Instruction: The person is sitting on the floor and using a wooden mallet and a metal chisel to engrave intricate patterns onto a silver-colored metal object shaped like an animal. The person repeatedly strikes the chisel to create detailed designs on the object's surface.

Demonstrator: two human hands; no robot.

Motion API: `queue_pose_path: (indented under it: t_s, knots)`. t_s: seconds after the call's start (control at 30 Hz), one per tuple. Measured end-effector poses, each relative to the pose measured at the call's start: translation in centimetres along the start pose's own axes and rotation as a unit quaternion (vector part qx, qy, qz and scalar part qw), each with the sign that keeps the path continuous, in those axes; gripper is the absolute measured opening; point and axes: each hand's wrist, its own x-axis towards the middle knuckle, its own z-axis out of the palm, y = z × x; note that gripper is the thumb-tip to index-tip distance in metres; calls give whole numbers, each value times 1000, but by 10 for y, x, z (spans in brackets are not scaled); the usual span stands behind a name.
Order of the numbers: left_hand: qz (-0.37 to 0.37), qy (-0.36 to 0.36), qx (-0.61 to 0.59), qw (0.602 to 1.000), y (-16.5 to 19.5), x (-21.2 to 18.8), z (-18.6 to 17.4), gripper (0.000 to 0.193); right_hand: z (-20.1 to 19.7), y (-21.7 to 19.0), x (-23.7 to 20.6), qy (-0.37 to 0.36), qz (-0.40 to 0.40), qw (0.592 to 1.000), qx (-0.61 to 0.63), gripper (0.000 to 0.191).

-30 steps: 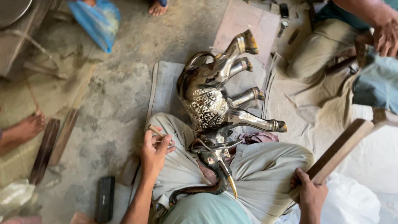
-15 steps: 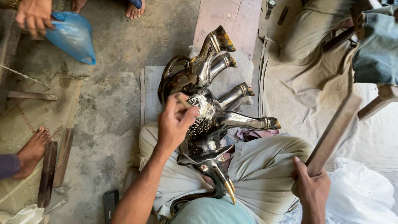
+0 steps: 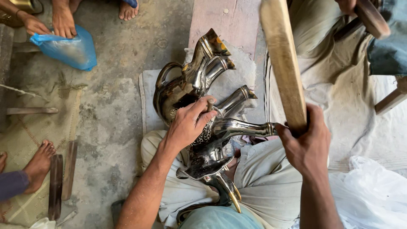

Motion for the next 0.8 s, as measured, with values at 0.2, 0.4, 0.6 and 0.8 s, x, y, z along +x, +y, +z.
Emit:
queue_pose_path:
  t_s: [0.2, 0.4, 0.6, 0.8]
  knots:
    - [-17, -10, 10, 1000, -7, -3, 9, 38, 2, -47, 10, -39, -72, 991, 104, 54]
    - [-4, -23, 32, 999, -17, -9, 12, 29, -1, -54, 20, -169, -136, 960, -180, 43]
    - [-4, -30, 19, 999, -17, -13, 10, 32, -1, -40, 11, -173, -131, 945, -246, 31]
    - [22, -11, 4, 1000, -11, -16, 8, 36, 6, -27, 3, -130, -158, 972, -112, 45]
